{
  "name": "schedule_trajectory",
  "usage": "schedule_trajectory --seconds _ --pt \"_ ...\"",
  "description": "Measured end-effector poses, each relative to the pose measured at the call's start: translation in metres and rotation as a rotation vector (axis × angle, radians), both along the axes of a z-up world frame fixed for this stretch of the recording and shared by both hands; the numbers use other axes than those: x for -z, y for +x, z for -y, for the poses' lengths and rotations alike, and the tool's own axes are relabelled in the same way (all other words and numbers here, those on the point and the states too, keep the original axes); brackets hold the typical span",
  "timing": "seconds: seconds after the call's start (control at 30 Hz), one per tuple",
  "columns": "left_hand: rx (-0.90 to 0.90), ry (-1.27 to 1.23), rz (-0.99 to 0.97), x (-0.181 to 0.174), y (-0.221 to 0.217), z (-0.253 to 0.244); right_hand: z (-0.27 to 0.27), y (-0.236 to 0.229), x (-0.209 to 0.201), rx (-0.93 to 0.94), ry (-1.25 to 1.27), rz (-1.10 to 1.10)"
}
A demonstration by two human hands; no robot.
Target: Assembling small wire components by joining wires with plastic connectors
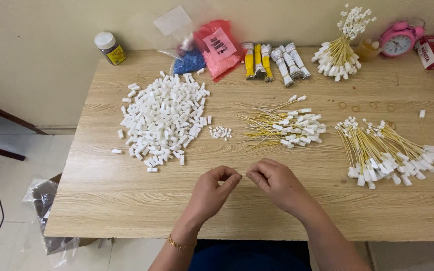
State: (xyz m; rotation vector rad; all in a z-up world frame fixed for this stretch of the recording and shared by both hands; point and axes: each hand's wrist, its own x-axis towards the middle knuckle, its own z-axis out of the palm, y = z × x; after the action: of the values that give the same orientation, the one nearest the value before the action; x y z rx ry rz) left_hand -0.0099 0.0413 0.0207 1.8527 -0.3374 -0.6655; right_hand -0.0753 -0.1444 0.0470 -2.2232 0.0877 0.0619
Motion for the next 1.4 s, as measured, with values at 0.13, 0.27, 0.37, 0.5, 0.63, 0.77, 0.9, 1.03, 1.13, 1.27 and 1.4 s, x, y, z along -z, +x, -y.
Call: schedule_trajectory --seconds 0.13,0.27,0.37,0.5,0.63,0.77,0.9,1.03,1.13,1.27,1.4 --pt "-0.073 -0.114 -0.044 0.031 0.018 0.007 0.004 0.002 0.015 0.186 0.077 0.016" --pt "-0.157 0.095 0.196 0.053 0.048 0.016 0.007 -0.001 0.016 0.327 0.184 0.036" --pt "-0.179 0.366 0.347 0.073 0.068 0.038 0.005 -0.002 0.012 0.362 0.259 0.046" --pt "-0.200 0.568 0.472 0.086 0.082 0.060 0.008 0.001 0.006 0.341 0.276 0.093" --pt "-0.264 0.555 0.556 0.093 0.086 0.067 0.016 0.004 0.021 0.319 0.300 0.121" --pt "-0.275 0.579 0.584 0.107 0.089 0.065 0.012 0.004 0.011 0.325 0.288 0.170" --pt "-0.245 0.450 0.506 0.095 0.080 0.057 0.008 0.003 -0.005 0.310 0.244 0.214" --pt "-0.313 -0.012 0.233 0.079 0.059 0.048 0.008 0.000 -0.008 0.291 0.217 0.247" --pt "-0.412 -0.496 -0.197 0.035 0.030 0.046 -0.002 -0.004 -0.025 0.288 0.165 0.266" --pt "-0.376 -0.829 -0.504 0.018 0.013 0.042 -0.017 -0.007 -0.049 0.283 0.177 0.373" --pt "-0.329 -0.990 -0.698 0.012 0.000 0.043 -0.018 -0.008 -0.055 0.248 -0.071 0.531"
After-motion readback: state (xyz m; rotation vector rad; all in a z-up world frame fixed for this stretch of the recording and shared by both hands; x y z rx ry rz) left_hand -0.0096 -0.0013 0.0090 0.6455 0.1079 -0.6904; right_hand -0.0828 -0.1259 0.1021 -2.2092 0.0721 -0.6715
